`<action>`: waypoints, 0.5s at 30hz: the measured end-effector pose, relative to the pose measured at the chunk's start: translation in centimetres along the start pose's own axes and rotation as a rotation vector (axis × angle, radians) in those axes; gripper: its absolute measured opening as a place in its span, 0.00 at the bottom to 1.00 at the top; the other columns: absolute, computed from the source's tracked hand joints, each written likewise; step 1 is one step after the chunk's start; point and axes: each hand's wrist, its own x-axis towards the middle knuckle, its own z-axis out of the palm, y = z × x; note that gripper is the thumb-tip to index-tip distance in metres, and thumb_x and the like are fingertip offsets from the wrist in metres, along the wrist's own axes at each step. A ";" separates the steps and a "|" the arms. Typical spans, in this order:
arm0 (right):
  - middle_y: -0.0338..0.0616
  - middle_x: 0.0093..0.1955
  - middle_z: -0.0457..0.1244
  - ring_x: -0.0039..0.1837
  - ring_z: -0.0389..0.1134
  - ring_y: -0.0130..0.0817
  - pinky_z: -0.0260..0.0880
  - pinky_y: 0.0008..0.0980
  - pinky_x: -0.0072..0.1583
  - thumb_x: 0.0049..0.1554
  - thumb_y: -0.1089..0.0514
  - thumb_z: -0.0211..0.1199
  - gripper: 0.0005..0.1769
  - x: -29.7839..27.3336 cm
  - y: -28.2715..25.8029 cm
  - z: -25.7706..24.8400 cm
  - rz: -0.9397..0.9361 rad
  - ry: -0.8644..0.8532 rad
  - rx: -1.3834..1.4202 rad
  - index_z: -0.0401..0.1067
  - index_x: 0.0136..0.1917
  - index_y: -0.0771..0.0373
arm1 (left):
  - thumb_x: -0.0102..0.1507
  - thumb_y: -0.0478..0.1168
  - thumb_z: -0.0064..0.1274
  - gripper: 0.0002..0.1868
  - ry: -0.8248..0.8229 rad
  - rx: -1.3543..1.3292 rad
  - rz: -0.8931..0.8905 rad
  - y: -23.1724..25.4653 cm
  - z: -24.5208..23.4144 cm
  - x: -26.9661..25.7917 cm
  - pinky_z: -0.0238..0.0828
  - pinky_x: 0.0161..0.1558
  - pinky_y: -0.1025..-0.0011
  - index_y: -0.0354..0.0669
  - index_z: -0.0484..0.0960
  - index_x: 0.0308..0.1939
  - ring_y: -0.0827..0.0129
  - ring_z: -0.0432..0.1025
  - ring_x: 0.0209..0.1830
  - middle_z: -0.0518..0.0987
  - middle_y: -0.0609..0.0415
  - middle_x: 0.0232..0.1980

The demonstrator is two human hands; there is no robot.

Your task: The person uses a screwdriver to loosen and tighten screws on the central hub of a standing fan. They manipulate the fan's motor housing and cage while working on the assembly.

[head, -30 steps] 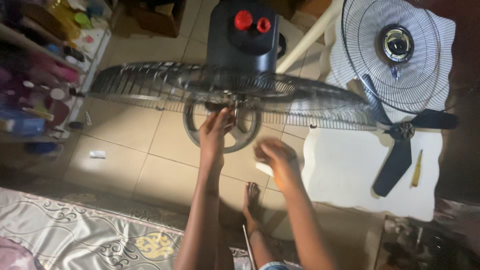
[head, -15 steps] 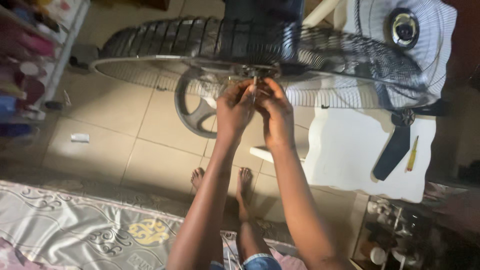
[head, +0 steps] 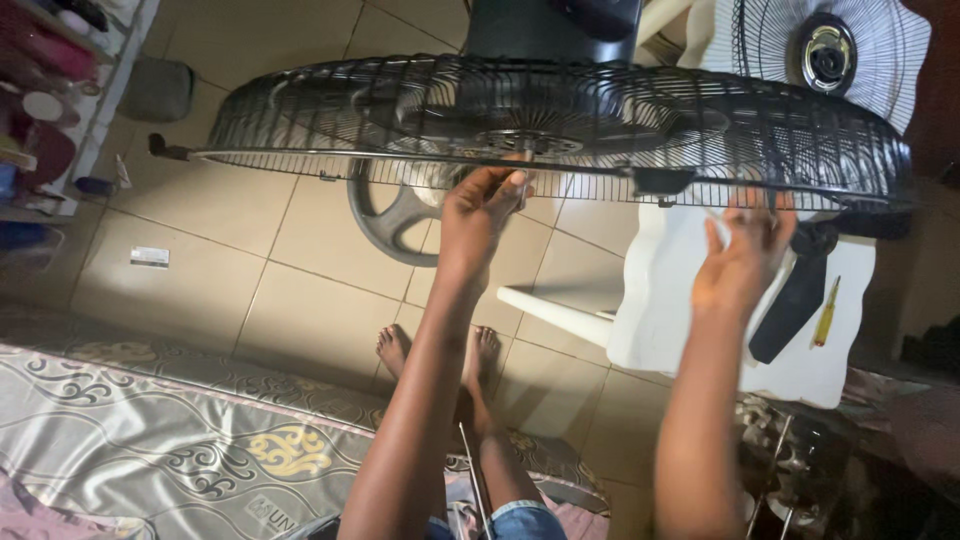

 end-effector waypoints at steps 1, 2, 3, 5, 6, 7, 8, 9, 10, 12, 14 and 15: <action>0.41 0.67 0.62 0.67 0.68 0.37 0.69 0.52 0.71 0.57 0.72 0.66 0.42 1.4 -0.5 -0.3 0.005 -0.100 0.048 0.54 0.80 0.55 | 0.69 0.39 0.56 0.12 -0.007 -0.013 0.004 0.1 -0.1 -0.2 0.71 0.47 0.76 0.35 0.84 0.53 0.78 0.72 0.40 0.82 0.57 0.42; 0.43 0.67 0.63 0.70 0.69 0.38 0.69 0.51 0.73 0.58 0.74 0.66 0.41 2.4 -1.1 -0.5 0.008 -0.195 0.094 0.55 0.80 0.57 | 0.69 0.39 0.56 0.13 0.005 -0.033 -0.027 0.2 -0.1 -0.4 0.72 0.47 0.77 0.36 0.83 0.54 0.78 0.73 0.42 0.82 0.57 0.43; 0.45 0.62 0.64 0.67 0.69 0.39 0.71 0.49 0.70 0.57 0.74 0.64 0.37 3.0 -1.2 -0.4 -0.013 -0.251 0.026 0.60 0.76 0.59 | 0.68 0.39 0.56 0.13 0.018 -0.053 -0.057 0.2 -0.1 -0.6 0.73 0.48 0.77 0.37 0.83 0.54 0.78 0.75 0.43 0.83 0.58 0.44; 0.49 0.53 0.66 0.61 0.70 0.41 0.74 0.47 0.65 0.54 0.74 0.62 0.29 3.7 -1.5 0.1 -0.067 -0.358 -0.107 0.68 0.69 0.64 | 0.66 0.38 0.56 0.14 0.038 -0.085 -0.079 0.1 0.2 -0.6 0.73 0.47 0.77 0.38 0.82 0.55 0.78 0.76 0.43 0.83 0.58 0.45; 0.52 0.52 0.66 0.59 0.70 0.42 0.75 0.46 0.65 0.54 0.74 0.60 0.22 3.7 -1.7 0.5 -0.103 -0.377 -0.145 0.69 0.62 0.68 | 0.66 0.38 0.56 0.14 0.053 -0.099 -0.068 0.0 0.2 -0.7 0.73 0.47 0.77 0.38 0.82 0.55 0.78 0.76 0.43 0.82 0.58 0.46; 0.54 0.51 0.67 0.56 0.70 0.43 0.76 0.45 0.65 0.53 0.75 0.59 0.16 3.5 -1.8 0.9 -0.139 -0.395 -0.183 0.70 0.55 0.72 | 0.65 0.37 0.57 0.15 0.068 -0.112 -0.057 -0.1 0.2 -0.7 0.73 0.46 0.77 0.38 0.81 0.55 0.77 0.76 0.43 0.82 0.58 0.46; 0.57 0.49 0.68 0.53 0.70 0.44 0.76 0.44 0.65 0.53 0.76 0.58 0.09 3.4 -1.9 1.1 -0.174 -0.415 -0.220 0.72 0.48 0.76 | 0.66 0.37 0.57 0.15 0.056 -0.143 -0.026 -0.4 0.2 -0.7 0.73 0.46 0.77 0.37 0.81 0.56 0.77 0.75 0.42 0.82 0.58 0.46; 0.59 0.49 0.68 0.51 0.70 0.44 0.77 0.43 0.62 0.49 0.75 0.55 0.10 3.1 -1.8 1.3 -0.190 -0.385 -0.164 0.72 0.46 0.76 | 0.67 0.37 0.57 0.15 0.043 -0.174 0.005 -0.9 0.2 -0.5 0.72 0.45 0.76 0.36 0.81 0.56 0.77 0.75 0.42 0.82 0.57 0.46; 0.61 0.48 0.69 0.49 0.70 0.45 0.77 0.43 0.59 0.46 0.74 0.53 0.12 2.6 -1.5 1.4 -0.202 -0.354 -0.112 0.72 0.44 0.77 | 0.67 0.36 0.58 0.14 0.033 -0.206 0.033 -1.4 0.1 -0.4 0.72 0.44 0.76 0.35 0.81 0.56 0.77 0.74 0.41 0.82 0.56 0.45; 0.62 0.45 0.69 0.46 0.71 0.47 0.78 0.44 0.55 0.45 0.74 0.53 0.09 1.8 -1.1 1.3 -0.246 -0.278 -0.029 0.70 0.40 0.76 | 0.67 0.37 0.57 0.15 0.029 -0.153 0.071 -2.6 -0.3 -0.1 0.72 0.45 0.75 0.36 0.81 0.57 0.76 0.74 0.42 0.82 0.56 0.46; 0.61 0.41 0.67 0.45 0.72 0.49 0.79 0.47 0.53 0.49 0.76 0.58 0.05 0.8 -0.3 1.4 -0.305 -0.188 0.030 0.66 0.38 0.72 | 0.69 0.38 0.57 0.13 0.075 -0.098 0.081 -3.7 -0.7 0.0 0.72 0.46 0.74 0.34 0.81 0.55 0.75 0.75 0.42 0.83 0.55 0.46; 0.60 0.41 0.67 0.45 0.73 0.50 0.80 0.48 0.53 0.47 0.75 0.57 0.04 0.3 -0.2 1.3 -0.292 -0.140 -0.008 0.68 0.38 0.73 | 0.71 0.38 0.57 0.12 0.123 -0.070 0.069 -4.1 -0.9 -0.1 0.70 0.46 0.73 0.32 0.81 0.54 0.74 0.75 0.42 0.83 0.54 0.45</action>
